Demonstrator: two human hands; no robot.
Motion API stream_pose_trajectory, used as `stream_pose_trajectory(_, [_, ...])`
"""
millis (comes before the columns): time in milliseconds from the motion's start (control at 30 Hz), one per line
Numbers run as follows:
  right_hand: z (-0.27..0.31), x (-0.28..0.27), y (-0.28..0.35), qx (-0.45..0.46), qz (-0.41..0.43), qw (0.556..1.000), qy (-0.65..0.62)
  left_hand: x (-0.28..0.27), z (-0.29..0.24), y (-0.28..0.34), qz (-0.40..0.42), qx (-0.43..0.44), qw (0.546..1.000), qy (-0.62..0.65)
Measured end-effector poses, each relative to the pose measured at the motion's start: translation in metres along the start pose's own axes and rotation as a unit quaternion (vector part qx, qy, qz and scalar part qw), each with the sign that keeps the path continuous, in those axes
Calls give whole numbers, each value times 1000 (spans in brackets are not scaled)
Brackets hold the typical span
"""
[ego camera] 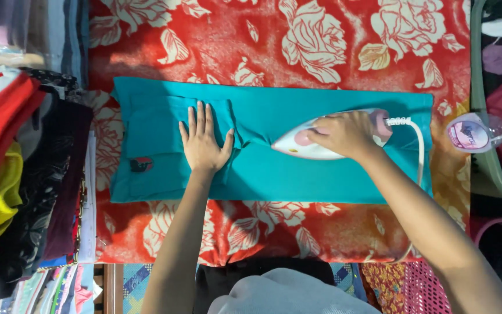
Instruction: The person folds a teal t-shirt on a floral-patterned ironing board and then irons it with a white electric iron. The person smooths the fabric with their hands before and during ironing, then places the ironed shirt aside.
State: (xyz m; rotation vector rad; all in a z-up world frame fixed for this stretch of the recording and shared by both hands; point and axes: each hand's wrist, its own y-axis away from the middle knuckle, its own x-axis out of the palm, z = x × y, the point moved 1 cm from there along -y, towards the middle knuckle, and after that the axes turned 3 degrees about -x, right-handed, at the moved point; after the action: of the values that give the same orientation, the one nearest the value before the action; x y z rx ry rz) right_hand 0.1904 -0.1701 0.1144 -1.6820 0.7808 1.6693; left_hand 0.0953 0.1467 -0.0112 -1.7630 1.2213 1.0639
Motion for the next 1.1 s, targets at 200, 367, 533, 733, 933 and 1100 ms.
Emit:
stream_pose_trajectory(200, [18,-7,-23,17,36,999,-6,6,4,-2,-11,-3,1000,14])
stream_pose_trajectory(367, [30,0,-33,23,44,999,-16,6,4,-1,2,-12,1000,23])
stream_pose_trajectory(533, [49,-8,-44,-10,45,996,-70,4,3,-2,4,-16,1000,18])
stream_pose_trajectory(733, [63,-11,-58,-16,62,994,-88,8,5,-4,-2,-17,1000,14])
stream_pose_trajectory(933, [63,-3,-64,28,75,995,-63,6,4,-2,0,-14,1000,21])
stream_pose_trajectory(1100, [70,-15,-71,103,51,993,-37,5,4,-2,12,-20,999,26])
